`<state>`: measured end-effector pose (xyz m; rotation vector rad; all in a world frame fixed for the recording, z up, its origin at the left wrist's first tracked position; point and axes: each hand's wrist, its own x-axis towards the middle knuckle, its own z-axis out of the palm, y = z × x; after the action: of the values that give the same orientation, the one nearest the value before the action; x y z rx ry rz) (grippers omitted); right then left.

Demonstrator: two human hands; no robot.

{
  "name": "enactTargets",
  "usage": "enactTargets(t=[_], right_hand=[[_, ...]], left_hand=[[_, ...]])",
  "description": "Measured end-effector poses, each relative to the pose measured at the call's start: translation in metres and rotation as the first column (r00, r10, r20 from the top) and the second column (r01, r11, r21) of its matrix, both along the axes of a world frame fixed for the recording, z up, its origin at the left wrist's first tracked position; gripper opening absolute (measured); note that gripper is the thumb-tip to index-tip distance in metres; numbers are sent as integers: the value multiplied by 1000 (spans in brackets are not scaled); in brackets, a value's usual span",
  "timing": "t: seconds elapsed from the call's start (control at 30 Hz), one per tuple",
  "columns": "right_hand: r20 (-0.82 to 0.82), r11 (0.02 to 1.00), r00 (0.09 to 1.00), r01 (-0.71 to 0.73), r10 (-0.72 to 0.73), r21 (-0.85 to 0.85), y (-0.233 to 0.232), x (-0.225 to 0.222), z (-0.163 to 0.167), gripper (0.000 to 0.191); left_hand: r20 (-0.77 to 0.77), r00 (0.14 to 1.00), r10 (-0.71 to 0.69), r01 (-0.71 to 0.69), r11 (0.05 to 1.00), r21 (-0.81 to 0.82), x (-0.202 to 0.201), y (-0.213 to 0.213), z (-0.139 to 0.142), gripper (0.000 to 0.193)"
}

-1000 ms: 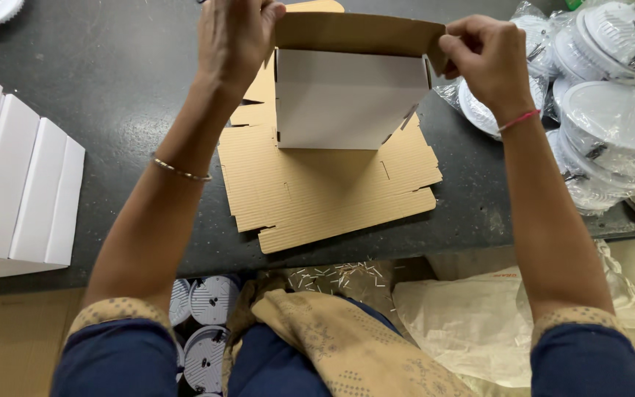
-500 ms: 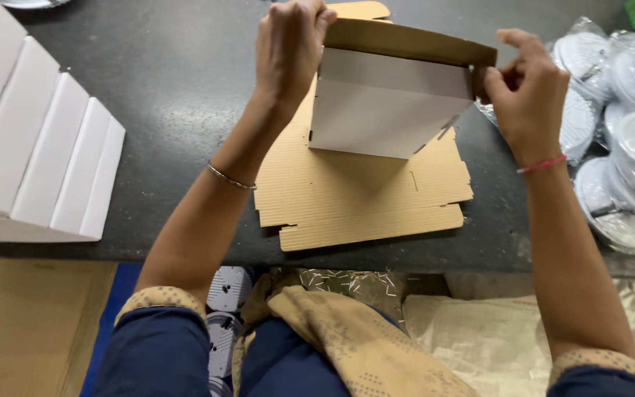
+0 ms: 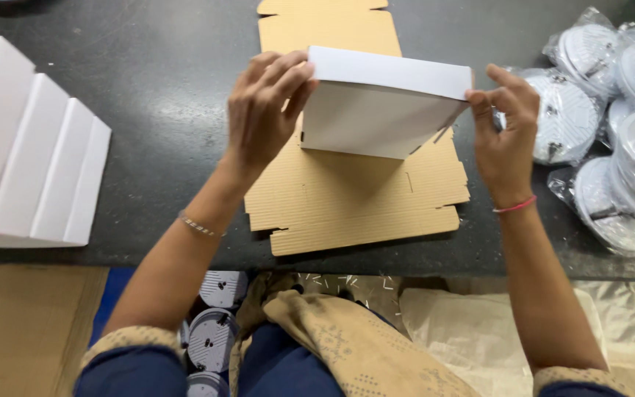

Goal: The person folds a flat white cardboard box into shape, inserts it into a brown corrugated carton, and presses the flaps closed. They then place a plastic-wrapped round light fixture into the assembled box, fold the lid shut, and set the finished box aside, repeating the cycle.

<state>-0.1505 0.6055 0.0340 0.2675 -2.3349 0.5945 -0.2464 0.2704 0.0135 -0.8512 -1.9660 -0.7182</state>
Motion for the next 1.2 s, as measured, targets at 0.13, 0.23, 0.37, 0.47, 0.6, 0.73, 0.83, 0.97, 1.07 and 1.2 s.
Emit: enactTargets(t=[0.13, 0.23, 0.37, 0.47, 0.6, 0.73, 0.83, 0.97, 1.07, 1.2], right_hand=[[-30, 986, 985, -169, 169, -9, 17, 7, -1, 39], [13, 979, 999, 33, -31, -202, 17, 17, -12, 39], [323, 726, 946, 231, -13, -648, -14, 25, -49, 42], [245, 652, 963, 115, 112, -749, -27, 17, -66, 33], [234, 589, 924, 12, 302, -808, -5, 27, -65, 23], [872, 857, 48, -215, 487, -468, 47, 71, -59, 30], [761, 801, 386, 86, 521, -592, 60, 65, -72, 43], [413, 266, 474, 346, 778, -900, 48, 47, -95, 90], [208, 24, 460, 375, 863, -927, 27, 49, -109, 98], [192, 10, 513, 337, 837, -942, 5, 64, -116, 77]], left_hand=[[-16, 1000, -3, 1, 994, -111, -4, -7, -7, 26], [-44, 999, -29, 20, 984, -177, -11, -3, -5, 29], [-128, 991, -42, 8, 968, -252, -11, 6, -6, 31], [-143, 989, -47, 7, 964, -265, -7, 9, -7, 32], [24, 1000, -18, 20, 993, -117, 0, 5, -6, 26], [71, 997, -7, 13, 997, -79, 13, -2, -7, 24], [91, 996, -25, 25, 1000, 2, 26, -2, -11, 23], [163, 984, -73, 59, 994, 87, 61, -6, -18, 20], [337, 932, -132, 84, 985, 154, 111, -13, -28, 25], [429, 852, -300, 152, 926, 346, 190, -29, -65, 19]])
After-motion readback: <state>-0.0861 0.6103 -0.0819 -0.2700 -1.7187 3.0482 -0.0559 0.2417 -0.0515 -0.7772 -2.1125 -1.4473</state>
